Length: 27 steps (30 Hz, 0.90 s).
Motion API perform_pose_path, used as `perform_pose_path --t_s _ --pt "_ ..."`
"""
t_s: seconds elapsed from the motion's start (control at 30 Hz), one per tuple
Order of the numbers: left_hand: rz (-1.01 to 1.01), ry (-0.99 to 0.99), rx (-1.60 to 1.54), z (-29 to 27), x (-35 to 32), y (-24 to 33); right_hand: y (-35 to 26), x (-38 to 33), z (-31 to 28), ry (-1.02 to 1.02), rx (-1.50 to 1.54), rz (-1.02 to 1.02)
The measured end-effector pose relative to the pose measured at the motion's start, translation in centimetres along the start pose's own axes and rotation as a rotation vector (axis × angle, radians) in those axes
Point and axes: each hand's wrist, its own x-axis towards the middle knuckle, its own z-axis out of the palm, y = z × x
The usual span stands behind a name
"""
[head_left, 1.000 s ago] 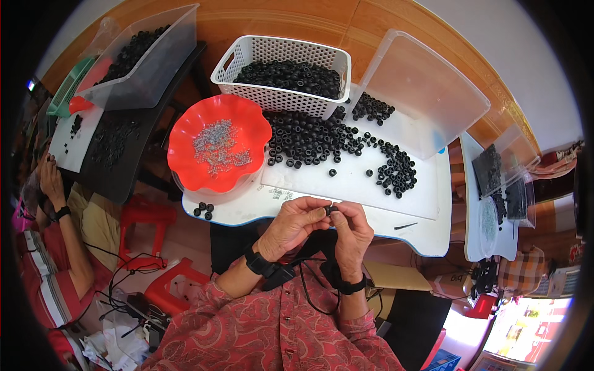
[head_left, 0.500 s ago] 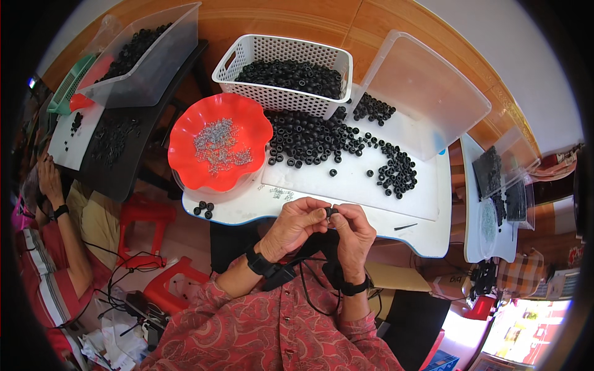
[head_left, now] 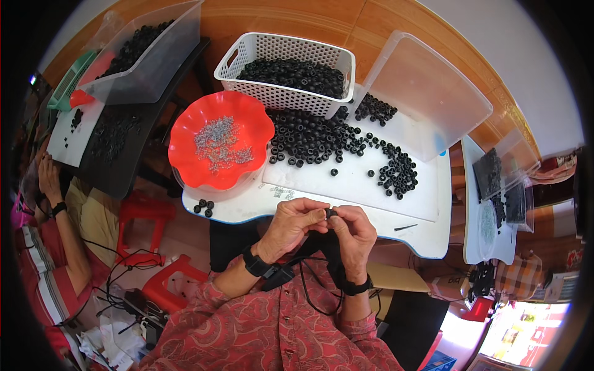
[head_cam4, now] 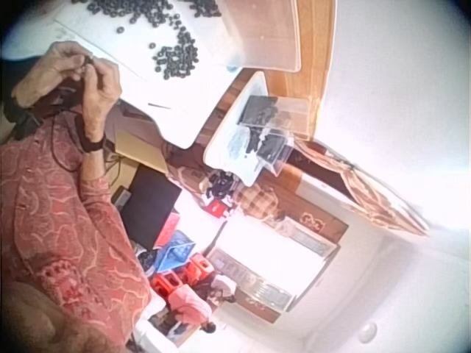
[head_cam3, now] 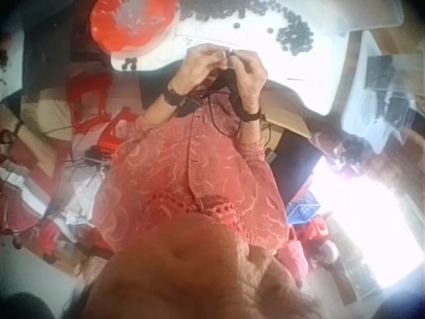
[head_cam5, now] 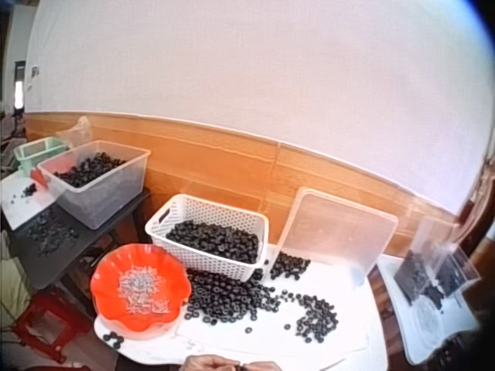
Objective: Assembling small black plastic circular parts with silver metal components at a workbench.
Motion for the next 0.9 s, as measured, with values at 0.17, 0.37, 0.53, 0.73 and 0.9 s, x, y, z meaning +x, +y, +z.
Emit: perform_pose_path --t_s 0.17,0.37,0.53,0.73,0.9 --pt "0.009 0.016 0.067 -0.1 -0.4 0.2 0.3 -0.2 -0.1 -0.018 -0.09 -0.078" --pt "0.008 0.027 0.099 -0.2 -0.7 0.4 -0.2 -0.2 0.0 -0.047 -0.081 -0.082" --pt "0.022 0.036 0.145 0.3 -0.9 0.8 0.1 -0.5 0.3 -0.033 -0.03 -0.063" --pt "0.073 0.064 0.219 0.2 -1.0 0.8 -0.2 -0.4 0.6 -0.043 -0.097 -0.117" --pt "0.09 0.048 0.219 0.4 -1.2 1.0 0.3 -0.5 0.4 -0.048 0.057 -0.02"
